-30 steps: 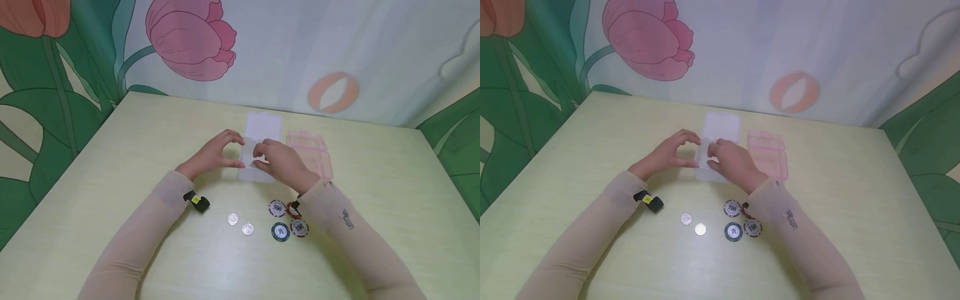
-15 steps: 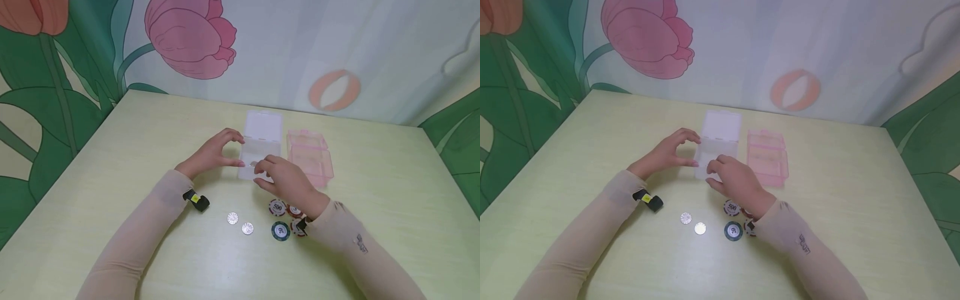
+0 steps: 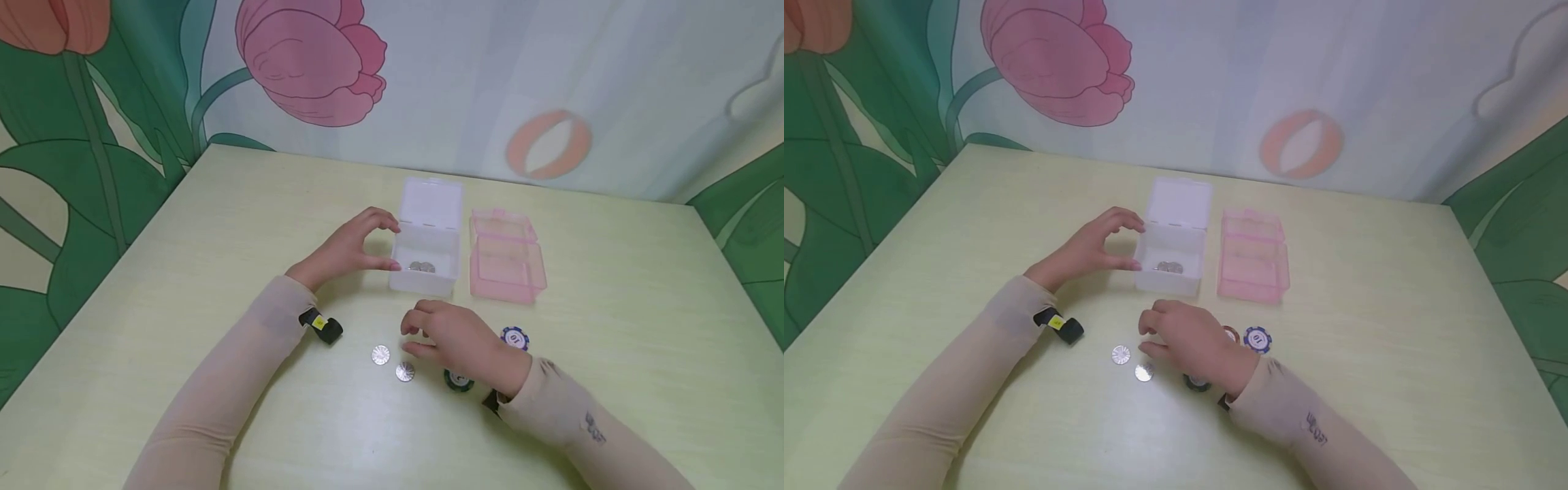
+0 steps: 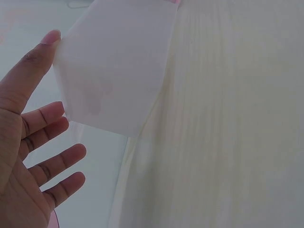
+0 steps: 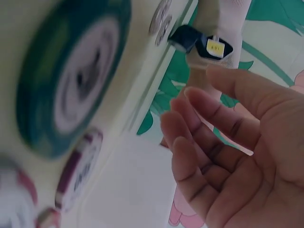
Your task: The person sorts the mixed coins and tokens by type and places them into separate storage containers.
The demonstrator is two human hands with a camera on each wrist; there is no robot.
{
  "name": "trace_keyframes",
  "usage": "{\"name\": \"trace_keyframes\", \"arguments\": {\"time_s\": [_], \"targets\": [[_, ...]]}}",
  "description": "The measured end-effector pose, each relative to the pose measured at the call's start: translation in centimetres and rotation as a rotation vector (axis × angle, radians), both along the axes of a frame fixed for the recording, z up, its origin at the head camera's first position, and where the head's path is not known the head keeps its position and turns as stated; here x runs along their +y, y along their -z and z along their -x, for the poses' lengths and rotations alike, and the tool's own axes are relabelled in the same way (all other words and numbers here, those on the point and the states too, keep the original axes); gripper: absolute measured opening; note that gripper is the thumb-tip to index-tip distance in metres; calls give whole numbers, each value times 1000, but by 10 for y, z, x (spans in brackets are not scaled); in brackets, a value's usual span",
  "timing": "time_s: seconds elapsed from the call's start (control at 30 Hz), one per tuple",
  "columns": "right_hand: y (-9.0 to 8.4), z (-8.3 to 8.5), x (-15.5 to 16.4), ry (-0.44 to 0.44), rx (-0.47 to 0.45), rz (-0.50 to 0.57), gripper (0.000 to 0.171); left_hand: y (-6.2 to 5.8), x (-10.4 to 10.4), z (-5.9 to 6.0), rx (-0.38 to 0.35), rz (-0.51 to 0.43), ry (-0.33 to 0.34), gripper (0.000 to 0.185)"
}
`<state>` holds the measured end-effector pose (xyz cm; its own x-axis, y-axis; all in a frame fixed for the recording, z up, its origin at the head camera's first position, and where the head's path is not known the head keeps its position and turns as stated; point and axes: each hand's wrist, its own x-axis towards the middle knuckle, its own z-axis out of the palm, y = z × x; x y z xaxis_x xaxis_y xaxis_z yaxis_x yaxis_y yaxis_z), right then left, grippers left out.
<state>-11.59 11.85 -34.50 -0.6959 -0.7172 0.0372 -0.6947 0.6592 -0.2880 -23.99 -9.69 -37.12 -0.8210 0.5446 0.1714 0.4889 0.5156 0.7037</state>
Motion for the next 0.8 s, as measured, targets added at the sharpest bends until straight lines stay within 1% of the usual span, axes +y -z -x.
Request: {"name": "trace_keyframes", "arguments": {"time_s": [0.13, 0.23, 0.37, 0.57, 0.67, 0.8], "targets": [[3, -7, -2, -48, -70, -34, 16, 0, 0, -1, 1, -2, 11, 58], [4, -11, -4, -54, -120, -72, 18, -1, 0, -2, -3, -10, 18, 58], [5, -14, -7, -49, -165, -104, 17, -4, -2, -5, -14, -23, 14, 57], [6, -15, -14, -43, -170, -120, 15, -4, -8, -6, -13, -25, 3, 56], [8, -15, -18, -54, -158, -113, 14, -4, -11, -6, -11, -27, -4, 56], [8, -16, -21, -61, -165, -111, 13, -4, -14, -7, -16, -25, -9, 57]]}}
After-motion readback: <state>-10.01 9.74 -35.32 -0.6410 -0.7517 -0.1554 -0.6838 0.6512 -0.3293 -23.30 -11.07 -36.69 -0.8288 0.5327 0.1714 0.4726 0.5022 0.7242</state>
